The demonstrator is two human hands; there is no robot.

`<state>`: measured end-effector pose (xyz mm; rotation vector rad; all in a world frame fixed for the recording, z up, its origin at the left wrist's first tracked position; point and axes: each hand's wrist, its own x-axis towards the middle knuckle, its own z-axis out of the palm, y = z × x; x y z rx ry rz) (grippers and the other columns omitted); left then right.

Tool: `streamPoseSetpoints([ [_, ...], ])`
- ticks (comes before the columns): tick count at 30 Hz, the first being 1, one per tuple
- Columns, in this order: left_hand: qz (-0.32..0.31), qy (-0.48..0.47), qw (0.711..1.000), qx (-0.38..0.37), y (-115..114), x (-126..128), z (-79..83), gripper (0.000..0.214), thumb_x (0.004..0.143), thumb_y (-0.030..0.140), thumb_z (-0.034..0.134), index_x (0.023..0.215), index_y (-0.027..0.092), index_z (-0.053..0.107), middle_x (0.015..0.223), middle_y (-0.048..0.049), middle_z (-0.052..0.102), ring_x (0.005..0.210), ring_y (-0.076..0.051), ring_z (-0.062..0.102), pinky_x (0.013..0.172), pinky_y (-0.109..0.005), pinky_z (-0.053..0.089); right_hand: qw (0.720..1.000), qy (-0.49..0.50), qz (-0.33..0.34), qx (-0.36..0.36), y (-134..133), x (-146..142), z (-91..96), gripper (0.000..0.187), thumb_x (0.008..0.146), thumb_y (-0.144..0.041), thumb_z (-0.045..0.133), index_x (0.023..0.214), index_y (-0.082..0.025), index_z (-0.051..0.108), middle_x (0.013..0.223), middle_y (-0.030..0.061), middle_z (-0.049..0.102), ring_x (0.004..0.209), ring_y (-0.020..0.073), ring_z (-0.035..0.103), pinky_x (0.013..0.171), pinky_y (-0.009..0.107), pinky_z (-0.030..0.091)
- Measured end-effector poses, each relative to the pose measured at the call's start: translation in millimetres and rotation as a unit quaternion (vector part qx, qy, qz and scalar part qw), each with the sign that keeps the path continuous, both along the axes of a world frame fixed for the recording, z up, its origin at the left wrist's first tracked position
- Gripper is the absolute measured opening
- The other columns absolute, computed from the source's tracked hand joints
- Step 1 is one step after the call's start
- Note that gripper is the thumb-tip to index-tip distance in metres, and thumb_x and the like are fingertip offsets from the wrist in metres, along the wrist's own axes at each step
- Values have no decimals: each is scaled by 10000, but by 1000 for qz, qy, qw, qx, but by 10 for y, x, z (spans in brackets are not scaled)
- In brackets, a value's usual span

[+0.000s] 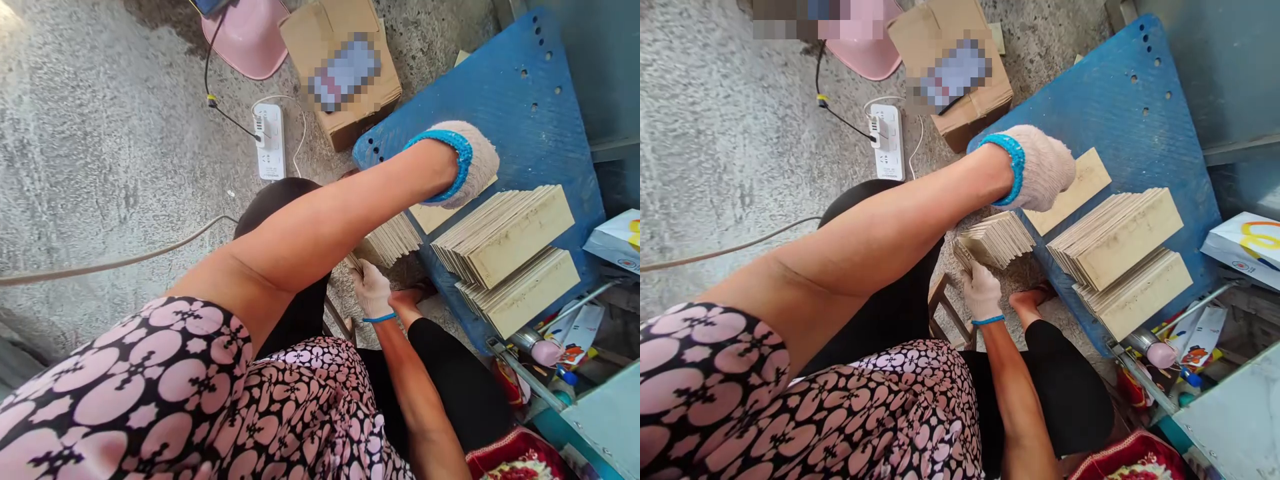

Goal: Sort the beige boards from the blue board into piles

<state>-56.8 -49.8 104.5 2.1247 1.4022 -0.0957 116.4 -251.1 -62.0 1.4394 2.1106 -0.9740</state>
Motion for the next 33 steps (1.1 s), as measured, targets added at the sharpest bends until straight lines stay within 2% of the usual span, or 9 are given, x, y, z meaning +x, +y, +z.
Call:
streamPoseSetpoints([
  [5,-4,12,1000,10,-13,-35,-15,442,859,114,558,1275,129,708,1212,-167,719,1136,-356,653,985,-427,489,1000,-3,-22,21,-84,37,-283,321,997,-327,498,1252,-187,633,1171,76,707,1060,220,646,865,290,462],
  [9,-12,27,1000,3,-1,-36,-97,409,855,109,530,1201,135,747,1188,-160,719,1128,-337,650,971,-417,479,999,-17,-30,30,-100,31,-396,317,998,-328,519,1248,-182,647,1149,91,702,1052,231,647,864,308,476],
  [15,-6,45,999,0,-5,18,-103,407,851,124,528,1200,136,737,1158,-151,719,1109,-322,646,917,-399,476,995,-21,-33,95,-68,27,-376,306,978,-277,556,1248,-173,657,1117,111,705,1005,236,666,855,319,499],
  [20,20,36,999,-14,-14,32,-118,377,859,166,535,1154,227,762,1190,-122,715,1093,-286,637,937,-380,473,978,72,-38,192,31,92,-222,261,966,-225,541,1166,-158,696,1109,120,726,967,218,686,859,306,513],
  [24,55,6,997,-58,17,35,-196,442,859,170,530,1264,134,702,1173,-150,696,1206,-341,559,1015,-408,400,951,129,-148,238,418,131,-13,282,988,-274,457,1073,-160,701,1071,104,730,977,194,671,921,290,498],
  [26,72,-6,993,-93,33,38,-204,463,844,170,560,1289,137,684,1166,-143,694,1257,-364,511,1040,-407,366,934,127,-221,250,713,143,72,320,984,-286,419,1105,-138,675,1129,123,708,1053,201,649,977,303,480],
  [28,63,-5,992,-110,43,40,-190,460,833,163,572,1275,157,695,1165,-143,694,1257,-373,509,1031,-405,368,919,112,-280,254,1017,160,116,347,970,-305,424,1175,-121,636,1190,140,681,1117,215,626,1008,323,466],
  [30,43,10,994,-100,51,42,-170,452,824,146,556,1248,156,713,1169,-163,691,1210,-380,549,992,-417,396,917,89,-309,236,1276,186,115,359,943,-293,456,1212,-114,612,1205,144,669,1133,223,617,1008,327,461],
  [33,33,20,995,-90,66,51,-168,473,819,137,531,1257,131,710,1172,-179,687,1166,-389,572,959,-428,405,932,42,-311,180,1520,245,49,312,903,-274,511,1135,-113,645,1131,141,683,1080,235,621,973,323,465],
])
